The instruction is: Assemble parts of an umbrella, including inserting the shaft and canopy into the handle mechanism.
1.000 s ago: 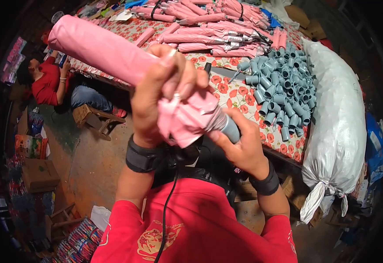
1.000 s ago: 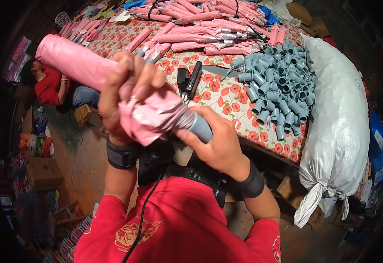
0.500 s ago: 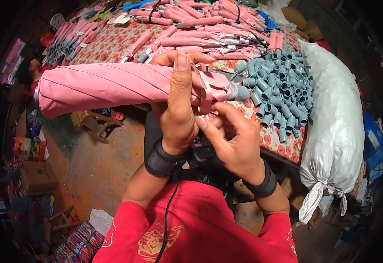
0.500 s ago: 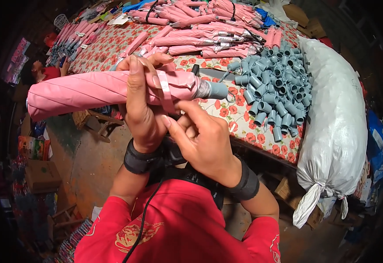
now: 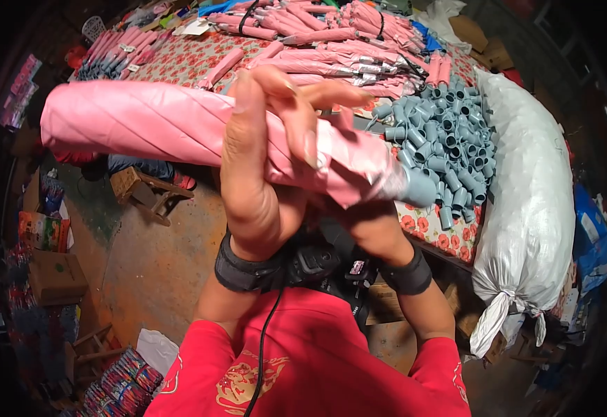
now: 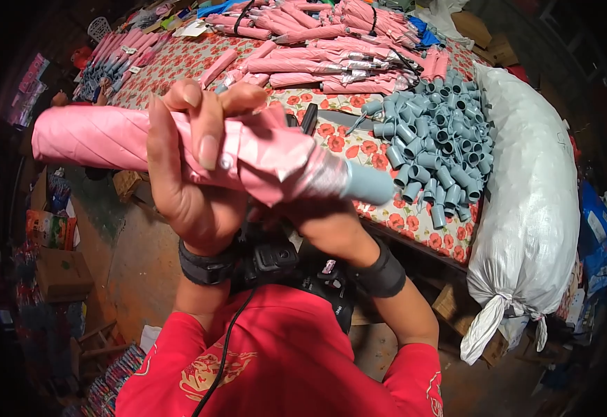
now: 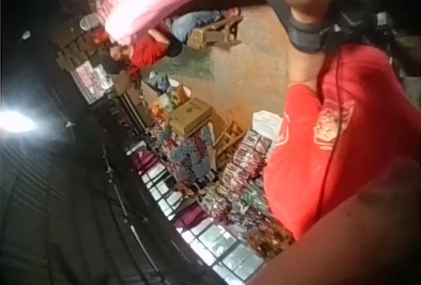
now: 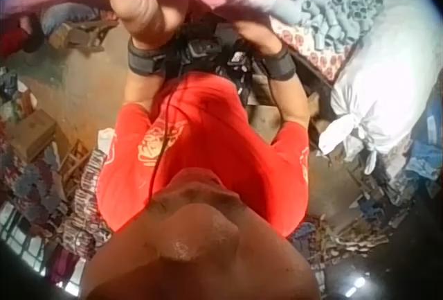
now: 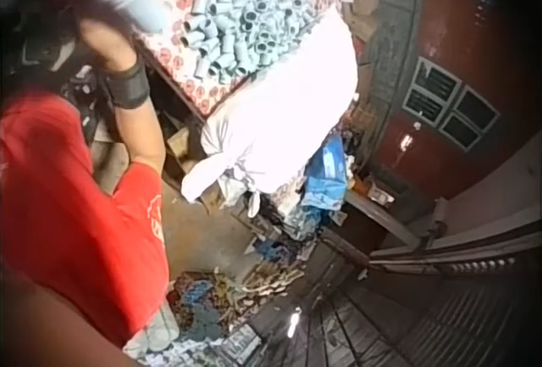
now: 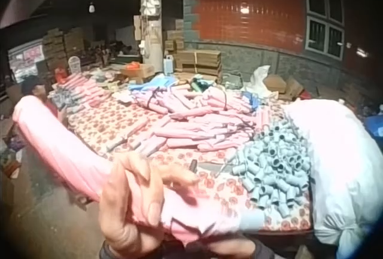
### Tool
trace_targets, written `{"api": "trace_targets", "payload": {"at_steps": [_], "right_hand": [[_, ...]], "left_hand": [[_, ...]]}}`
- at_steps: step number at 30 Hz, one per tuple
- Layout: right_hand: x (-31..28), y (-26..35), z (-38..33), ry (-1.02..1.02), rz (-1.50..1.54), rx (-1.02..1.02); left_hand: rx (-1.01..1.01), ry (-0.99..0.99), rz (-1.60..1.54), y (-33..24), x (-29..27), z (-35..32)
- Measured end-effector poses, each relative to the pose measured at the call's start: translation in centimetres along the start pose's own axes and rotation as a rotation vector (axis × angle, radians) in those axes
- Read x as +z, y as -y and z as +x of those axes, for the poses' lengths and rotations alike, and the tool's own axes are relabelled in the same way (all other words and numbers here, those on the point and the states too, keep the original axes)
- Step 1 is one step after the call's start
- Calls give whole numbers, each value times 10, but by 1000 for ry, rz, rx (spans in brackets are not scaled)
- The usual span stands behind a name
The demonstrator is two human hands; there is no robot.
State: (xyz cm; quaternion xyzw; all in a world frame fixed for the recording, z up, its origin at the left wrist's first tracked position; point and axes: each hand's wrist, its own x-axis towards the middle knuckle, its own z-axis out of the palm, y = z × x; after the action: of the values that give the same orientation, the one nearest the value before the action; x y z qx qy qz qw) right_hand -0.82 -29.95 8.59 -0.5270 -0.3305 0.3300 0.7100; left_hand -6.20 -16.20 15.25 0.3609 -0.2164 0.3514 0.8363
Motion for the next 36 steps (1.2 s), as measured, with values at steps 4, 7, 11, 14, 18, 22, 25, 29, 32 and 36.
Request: {"api": "trace_targets", "payload": {"at_steps": [4,7,11,14,18,22,25,29,32,36], "right_hand": [[-5,4,7,0,108,-49],[-5,8,14,12,198,-76],[-9,15,20,24,308,-97],[-12,28,17,21,353,-101],[-7,70,5,-3,-19,-34],[3,68,-1,-76,-54,-98],[8,63,-2,-99,-148,-200],[15,51,-2,-86,-393,-447],[30,43,-7,-130,-609,-666],[39,28,-8,-180,-674,-758]], "left_hand": [[-62,124,2,-2,4,-7],[-153,101,-40,-9,14,-16],[-224,47,67,-17,14,-28],[-271,10,177,-25,12,-36],[-357,-70,243,-34,16,-41],[-209,-336,395,-17,28,-38],[-193,-414,477,-15,26,-40],[-291,-377,568,-17,17,-45],[-297,-364,580,-19,11,-47],[-328,-385,567,-20,10,-47]]}}
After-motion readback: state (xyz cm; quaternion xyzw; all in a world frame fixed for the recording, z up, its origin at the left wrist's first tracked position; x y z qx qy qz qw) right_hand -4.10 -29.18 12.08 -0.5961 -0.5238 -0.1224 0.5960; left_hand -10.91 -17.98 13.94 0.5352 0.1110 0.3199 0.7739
